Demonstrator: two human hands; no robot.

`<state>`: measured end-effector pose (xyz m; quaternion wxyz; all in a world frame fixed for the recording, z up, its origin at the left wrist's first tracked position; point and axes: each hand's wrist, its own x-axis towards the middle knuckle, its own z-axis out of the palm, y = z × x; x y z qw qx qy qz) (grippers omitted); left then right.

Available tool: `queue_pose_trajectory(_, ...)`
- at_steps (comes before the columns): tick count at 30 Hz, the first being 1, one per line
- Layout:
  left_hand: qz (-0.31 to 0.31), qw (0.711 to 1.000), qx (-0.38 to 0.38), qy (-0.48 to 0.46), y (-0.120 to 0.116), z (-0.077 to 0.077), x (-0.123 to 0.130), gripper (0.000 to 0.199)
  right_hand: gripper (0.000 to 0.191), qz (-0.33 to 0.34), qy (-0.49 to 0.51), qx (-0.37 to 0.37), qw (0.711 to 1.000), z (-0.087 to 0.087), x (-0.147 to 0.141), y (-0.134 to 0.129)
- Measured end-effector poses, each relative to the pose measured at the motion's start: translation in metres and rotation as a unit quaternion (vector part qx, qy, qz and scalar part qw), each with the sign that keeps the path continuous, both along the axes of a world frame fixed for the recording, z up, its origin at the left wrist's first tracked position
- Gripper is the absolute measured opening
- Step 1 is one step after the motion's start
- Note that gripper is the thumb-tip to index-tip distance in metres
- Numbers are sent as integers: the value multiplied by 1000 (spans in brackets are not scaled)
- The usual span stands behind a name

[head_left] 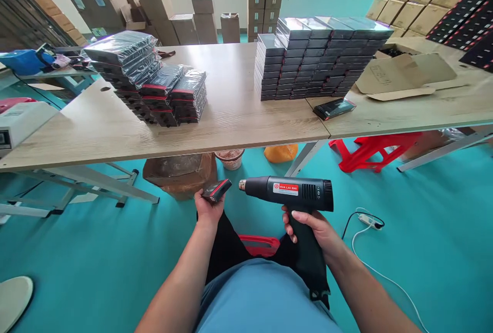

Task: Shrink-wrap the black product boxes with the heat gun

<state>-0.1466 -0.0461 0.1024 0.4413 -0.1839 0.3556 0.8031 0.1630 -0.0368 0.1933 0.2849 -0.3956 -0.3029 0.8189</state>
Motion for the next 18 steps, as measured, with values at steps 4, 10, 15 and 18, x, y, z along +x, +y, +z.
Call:
queue_pose_trajectory(4, -7, 1000, 4, -5, -4, -4, -1, 47, 32, -7, 5, -14, 1000, -1, -4, 3)
queue_pose_trajectory(10, -39, 999, 27, -2, -12, 4, -1, 43, 31, 13, 1, -3, 1000, -1, 3, 7)
queue_pose_trajectory(15, -138, 990, 30, 29, -18, 13, -10, 35, 32, 35, -27, -4, 999, 8, 22, 10)
queue_pose_trajectory(18, -171, 983, 41, 59, -18, 13, -18, 33, 34, 60, -49, 8, 997, 16, 36, 10)
